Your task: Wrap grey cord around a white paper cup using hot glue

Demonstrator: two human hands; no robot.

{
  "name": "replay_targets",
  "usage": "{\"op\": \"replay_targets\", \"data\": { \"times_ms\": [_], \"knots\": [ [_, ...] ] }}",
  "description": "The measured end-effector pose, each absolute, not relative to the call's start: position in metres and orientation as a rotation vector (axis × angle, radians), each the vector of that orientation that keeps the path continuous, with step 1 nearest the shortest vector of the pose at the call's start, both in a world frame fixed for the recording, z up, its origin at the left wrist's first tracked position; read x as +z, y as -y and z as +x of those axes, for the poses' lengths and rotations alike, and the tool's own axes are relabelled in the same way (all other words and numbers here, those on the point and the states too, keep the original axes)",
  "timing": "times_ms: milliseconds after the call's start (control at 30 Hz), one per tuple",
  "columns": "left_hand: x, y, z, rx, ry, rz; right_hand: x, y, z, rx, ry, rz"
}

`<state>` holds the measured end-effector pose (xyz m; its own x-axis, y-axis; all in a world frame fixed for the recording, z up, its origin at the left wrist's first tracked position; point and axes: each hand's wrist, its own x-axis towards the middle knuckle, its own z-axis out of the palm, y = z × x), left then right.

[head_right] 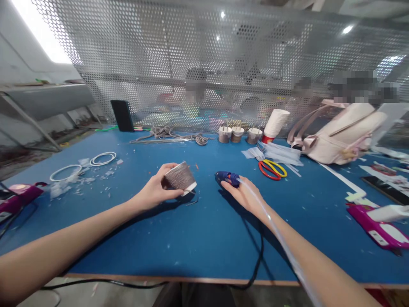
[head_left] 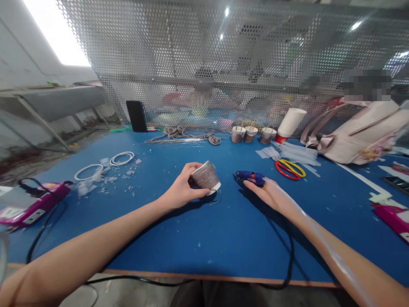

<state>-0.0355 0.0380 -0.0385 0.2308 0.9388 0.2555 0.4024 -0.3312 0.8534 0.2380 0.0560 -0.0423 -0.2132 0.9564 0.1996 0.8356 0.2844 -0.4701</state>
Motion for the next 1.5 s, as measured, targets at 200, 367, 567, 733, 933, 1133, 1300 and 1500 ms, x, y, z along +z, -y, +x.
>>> {"op": "replay_targets", "data": {
  "times_ms": [200,367,567,733,933,1133,1300,1500],
  "knots": [
    [-0.041,-0.038,-0.034,1.059,-1.279,1.88,-0.04,-0.04,0.255,0.352,2.049,-1.73],
    [-0.039,-0.035,-0.031,1.079,-1.265,1.838,-0.038,-0.016,0.272,0.137,1.809,-1.902],
    [-0.04,-0.035,-0.03,1.078,-1.262,1.831,-0.03,-0.003,0.267,0.23,1.903,-1.989],
    [-0.041,-0.037,-0.031,1.041,-1.28,1.847,-0.028,-0.009,0.258,0.158,1.84,-1.877],
    [-0.043,-0.038,-0.031,1.065,-1.279,1.857,-0.02,0.003,0.253,0.178,1.973,-2.023],
    [-0.042,-0.035,-0.028,1.054,-1.274,1.879,-0.024,0.019,0.207,0.627,2.033,-1.477],
    [-0.041,-0.034,-0.028,1.13,-1.225,1.952,-0.041,-0.017,0.159,1.007,1.678,-1.232],
    [-0.043,-0.034,-0.029,1.107,-1.261,1.974,-0.046,-0.029,0.148,1.319,1.554,-1.176]
  ]
}}
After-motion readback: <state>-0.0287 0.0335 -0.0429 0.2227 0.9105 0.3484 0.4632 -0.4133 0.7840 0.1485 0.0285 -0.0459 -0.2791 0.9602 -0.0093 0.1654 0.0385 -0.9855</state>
